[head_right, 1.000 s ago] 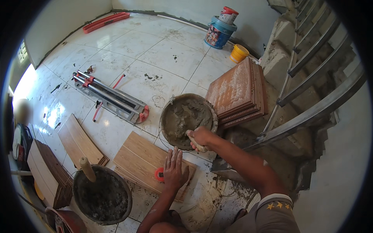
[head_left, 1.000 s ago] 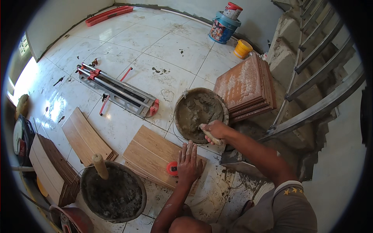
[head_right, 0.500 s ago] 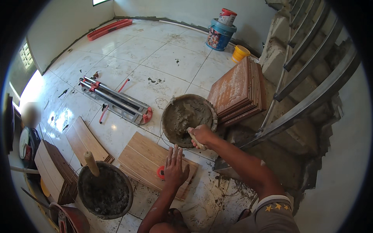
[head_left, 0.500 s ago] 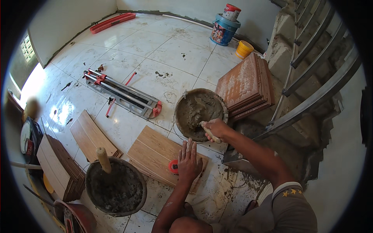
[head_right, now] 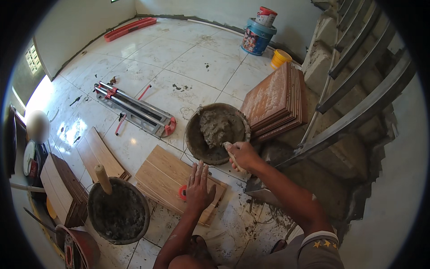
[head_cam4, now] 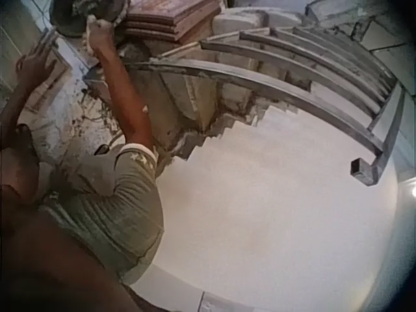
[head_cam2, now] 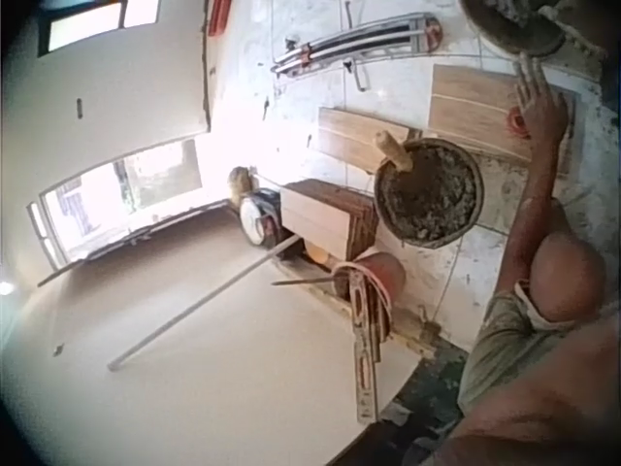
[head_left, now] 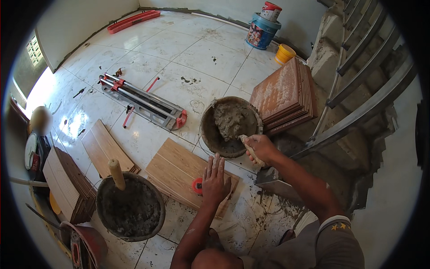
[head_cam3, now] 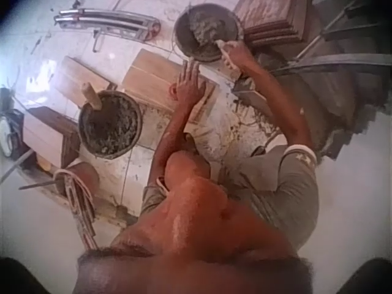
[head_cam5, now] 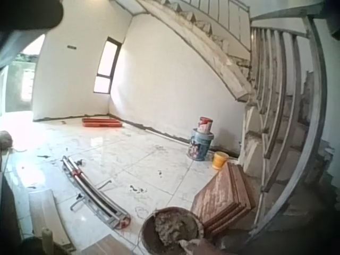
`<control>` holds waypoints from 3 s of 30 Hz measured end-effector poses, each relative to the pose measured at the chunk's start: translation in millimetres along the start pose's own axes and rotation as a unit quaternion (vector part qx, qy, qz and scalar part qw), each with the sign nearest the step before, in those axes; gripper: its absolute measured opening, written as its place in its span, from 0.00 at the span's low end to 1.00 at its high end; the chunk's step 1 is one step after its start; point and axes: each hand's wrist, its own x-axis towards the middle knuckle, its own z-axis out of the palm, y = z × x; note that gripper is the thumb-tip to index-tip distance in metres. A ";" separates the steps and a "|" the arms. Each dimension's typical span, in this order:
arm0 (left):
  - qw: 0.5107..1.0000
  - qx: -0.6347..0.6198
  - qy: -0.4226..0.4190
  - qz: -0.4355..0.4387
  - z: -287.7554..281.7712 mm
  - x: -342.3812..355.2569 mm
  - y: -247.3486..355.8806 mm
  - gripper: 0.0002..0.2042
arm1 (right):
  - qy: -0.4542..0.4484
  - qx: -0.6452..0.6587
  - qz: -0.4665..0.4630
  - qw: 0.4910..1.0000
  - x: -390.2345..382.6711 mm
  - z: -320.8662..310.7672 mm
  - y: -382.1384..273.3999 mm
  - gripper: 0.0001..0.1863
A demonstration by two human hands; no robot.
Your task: The recorder is applying mortar and preparing to lay tiles on a set of concrete stairs inside a room undergoing renovation.
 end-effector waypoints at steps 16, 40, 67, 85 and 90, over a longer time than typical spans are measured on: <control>1.000 0.012 0.007 0.008 -4.4 0.3 3.9 0.41 | 0.037 -0.103 -0.083 0.991 -30.6 -18.8 2.9 0.21; 0.997 0.070 -0.006 0.038 -24.3 -4.0 11.7 0.39 | -0.077 -0.103 -0.008 0.992 -182.8 -111.7 -12.7 0.20; 0.938 0.263 -0.223 0.004 -87.6 250.8 159.2 0.43 | 0.168 -0.241 -0.101 0.950 -332.9 -290.2 175.0 0.21; 0.668 0.510 0.138 -0.523 -555.6 -1.0 44.7 0.34 | 0.252 -0.495 -0.030 0.831 -253.3 -326.4 251.4 0.27; 0.648 0.435 0.147 -0.608 -645.3 -36.7 83.0 0.42 | 0.239 -0.512 -0.076 0.822 -220.7 -336.4 278.1 0.27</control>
